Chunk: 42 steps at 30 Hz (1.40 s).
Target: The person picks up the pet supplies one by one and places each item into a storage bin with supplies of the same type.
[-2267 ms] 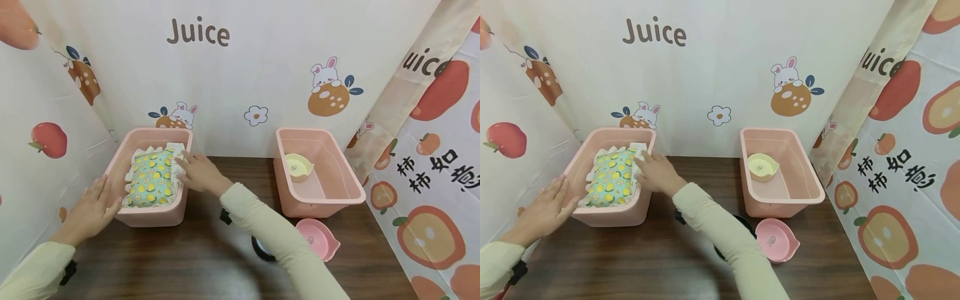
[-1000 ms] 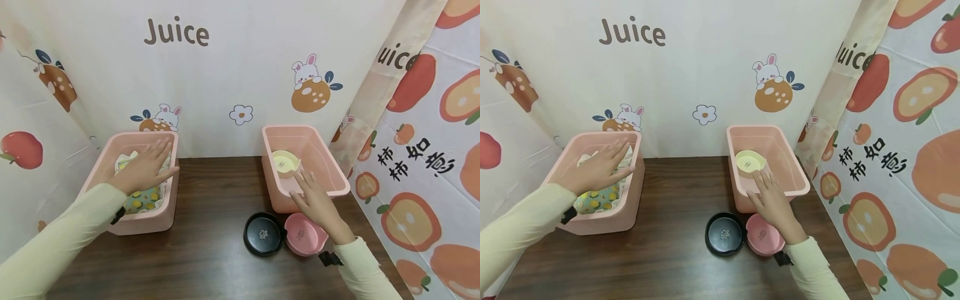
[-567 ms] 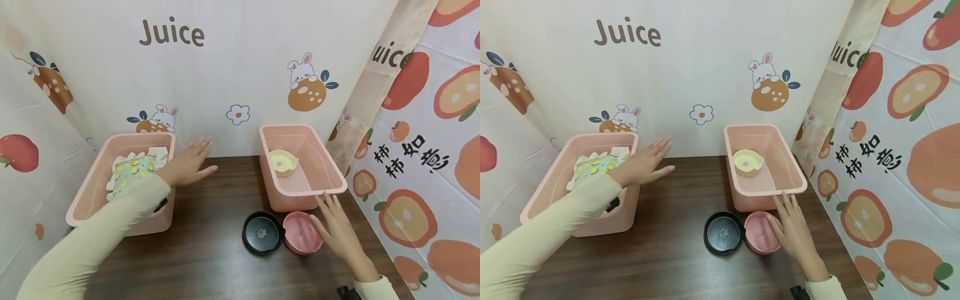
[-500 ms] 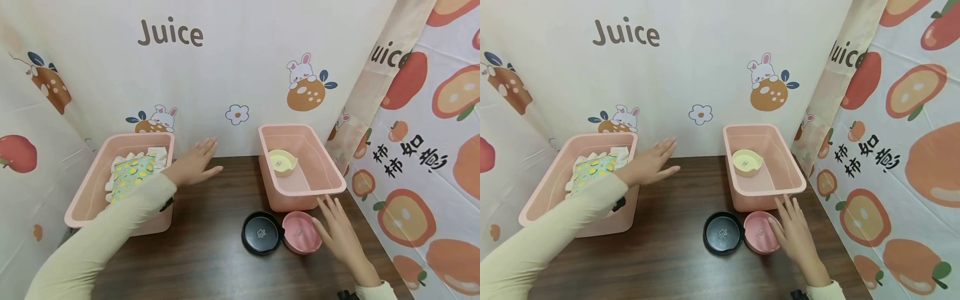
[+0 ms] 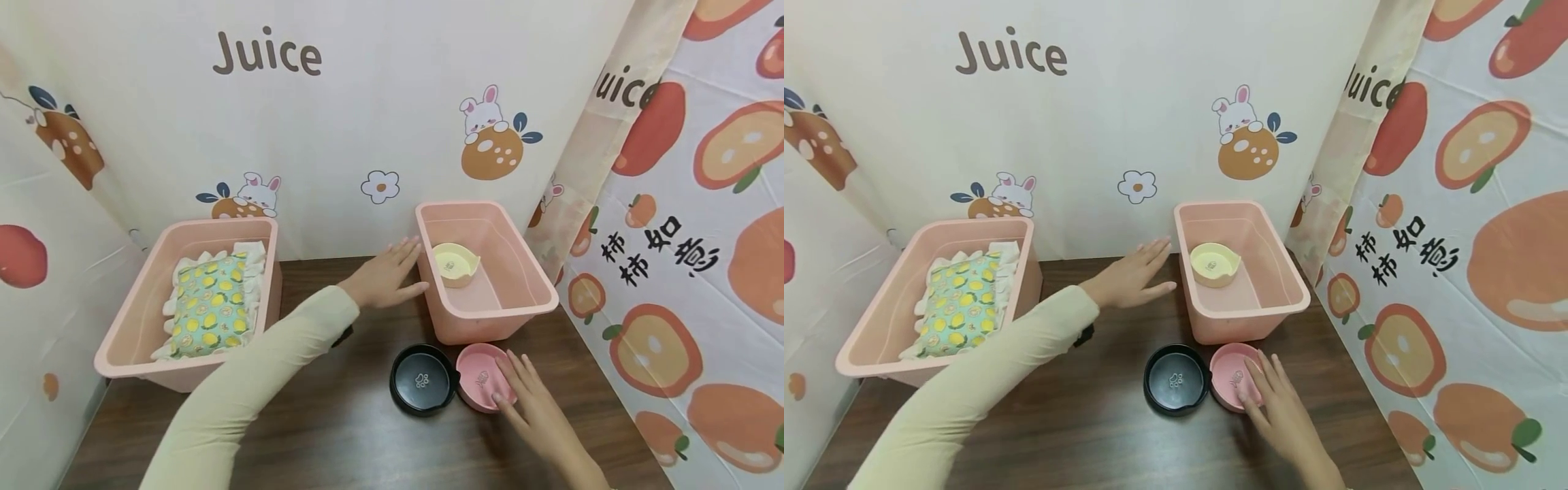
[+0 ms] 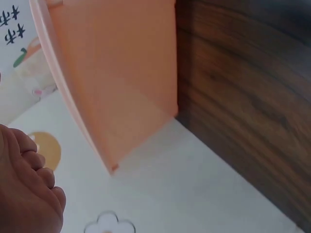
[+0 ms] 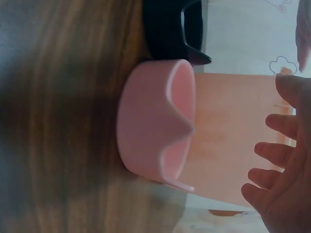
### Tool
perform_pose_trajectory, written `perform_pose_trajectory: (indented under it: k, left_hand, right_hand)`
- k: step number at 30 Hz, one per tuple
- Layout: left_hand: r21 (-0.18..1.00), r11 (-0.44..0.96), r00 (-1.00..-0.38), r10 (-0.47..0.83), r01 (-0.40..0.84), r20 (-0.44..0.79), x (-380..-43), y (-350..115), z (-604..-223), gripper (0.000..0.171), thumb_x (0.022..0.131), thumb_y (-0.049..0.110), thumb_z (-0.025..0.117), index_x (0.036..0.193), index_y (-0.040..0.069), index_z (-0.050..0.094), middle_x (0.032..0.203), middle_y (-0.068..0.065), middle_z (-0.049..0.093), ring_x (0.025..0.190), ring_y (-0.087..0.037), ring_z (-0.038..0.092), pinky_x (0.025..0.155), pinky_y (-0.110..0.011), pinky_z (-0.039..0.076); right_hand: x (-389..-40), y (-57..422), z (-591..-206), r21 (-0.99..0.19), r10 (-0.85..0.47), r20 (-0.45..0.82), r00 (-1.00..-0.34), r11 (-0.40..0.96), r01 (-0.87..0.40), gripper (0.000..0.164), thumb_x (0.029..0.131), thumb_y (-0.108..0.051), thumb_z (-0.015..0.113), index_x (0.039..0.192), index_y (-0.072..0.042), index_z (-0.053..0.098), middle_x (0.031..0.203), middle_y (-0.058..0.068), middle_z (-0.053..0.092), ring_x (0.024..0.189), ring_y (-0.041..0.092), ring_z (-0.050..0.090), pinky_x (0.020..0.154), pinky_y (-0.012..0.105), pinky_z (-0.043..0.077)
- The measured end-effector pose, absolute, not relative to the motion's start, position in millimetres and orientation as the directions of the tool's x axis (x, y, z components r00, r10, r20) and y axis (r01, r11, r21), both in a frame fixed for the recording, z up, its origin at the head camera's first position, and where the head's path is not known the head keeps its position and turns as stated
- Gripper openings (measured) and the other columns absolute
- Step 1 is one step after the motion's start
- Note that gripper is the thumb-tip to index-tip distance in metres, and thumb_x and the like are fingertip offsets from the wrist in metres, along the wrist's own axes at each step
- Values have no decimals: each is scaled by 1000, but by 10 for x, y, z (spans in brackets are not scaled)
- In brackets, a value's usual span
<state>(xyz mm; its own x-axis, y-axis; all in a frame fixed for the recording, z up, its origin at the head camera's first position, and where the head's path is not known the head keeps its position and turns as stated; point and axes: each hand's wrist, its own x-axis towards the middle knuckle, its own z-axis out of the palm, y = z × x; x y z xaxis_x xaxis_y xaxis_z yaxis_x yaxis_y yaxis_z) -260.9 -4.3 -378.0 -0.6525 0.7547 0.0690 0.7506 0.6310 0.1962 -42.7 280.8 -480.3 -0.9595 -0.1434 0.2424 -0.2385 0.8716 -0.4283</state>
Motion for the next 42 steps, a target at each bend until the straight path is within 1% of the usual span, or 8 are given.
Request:
perform_pose_trajectory:
  k: [3, 6, 9, 13, 19, 27, 37, 42]
  left_hand:
    - [205, 628, -652, 755, 750, 73, -2606, 116, -3833, 80, 98, 56, 36, 153, 3, 12, 161, -12, 8, 148, -25, 4, 120, -38, 7]
    - [205, 629, -651, 756, 750, 63, -2607, 254, -3880, 80, 98, 55, 37, 153, 2, 13, 161, -12, 10, 148, -26, 6, 120, -38, 8]
    - [200, 634, -654, 755, 747, 48, -2616, 367, -3930, 80, 98, 56, 35, 153, 1, 14, 161, -12, 10, 148, -26, 7, 120, -38, 9]
    - [202, 651, -669, 743, 732, 31, -2636, 476, -4000, 81, 97, 57, 34, 153, 2, 12, 161, -11, 7, 148, -25, 7, 120, -37, 10]
    - [234, 660, -683, 731, 714, 21, -2669, 594, -4102, 82, 97, 58, 35, 154, 5, 11, 162, -8, 6, 148, -22, 5, 120, -38, 11]
    - [257, 666, -693, 720, 701, 24, -2728, 615, -4197, 81, 97, 54, 39, 153, 3, 12, 161, -11, 8, 148, -23, 5, 120, -39, 12]
    - [210, 650, -667, 745, 731, 17, -2708, 661, -4252, 82, 96, 58, 35, 153, 5, 14, 161, -9, 8, 148, -24, 6, 120, -36, 9]
    - [204, 675, -692, 722, 709, 17, -2716, 661, -4245, 85, 94, 60, 37, 153, 4, 12, 161, -9, 7, 148, -22, 4, 120, -35, 8]
  right_hand:
    - [-394, 2770, -4856, -430, -157, 241, -958, 867, -251, 64, 88, -22, 69, 146, -19, 42, 151, 16, 35, 142, 43, 22, 96, 69, 34]
    - [-362, 2739, -4893, -424, -170, 256, -952, 865, -268, 62, 88, -22, 69, 144, -18, 45, 151, 16, 36, 142, 41, 23, 105, 60, 32]
    - [-348, 2720, -4934, -407, -191, 291, -937, 862, -302, 60, 88, -22, 69, 144, -17, 46, 150, 19, 37, 142, 38, 23, 118, 35, 16]
    - [-346, 2701, -4991, -383, -231, 343, -911, 851, -360, 62, 86, -20, 71, 143, -15, 46, 147, 22, 40, 145, 30, 20, 112, 13, -3]
    - [-322, 2654, -5070, -366, -239, 351, -905, 855, -367, 60, 86, -22, 71, 142, -13, 49, 145, 20, 44, 144, 11, 20, 113, 11, 2]
    - [-310, 2584, -5122, -396, -223, 278, -934, 860, -323, 61, 85, -26, 72, 140, -12, 50, 145, 18, 45, 130, 49, 38, 108, 5, -5]
    - [-324, 2533, -5163, -376, -259, 323, -910, 847, -375, 57, 85, -24, 72, 138, -11, 53, 144, 18, 46, 128, 44, 44, 113, 10, 4]
    - [-339, 2506, -5172, -364, -285, 345, -894, 838, -407, 56, 85, -23, 72, 137, -11, 54, 143, 19, 47, 127, 43, 45, 113, 11, 5]
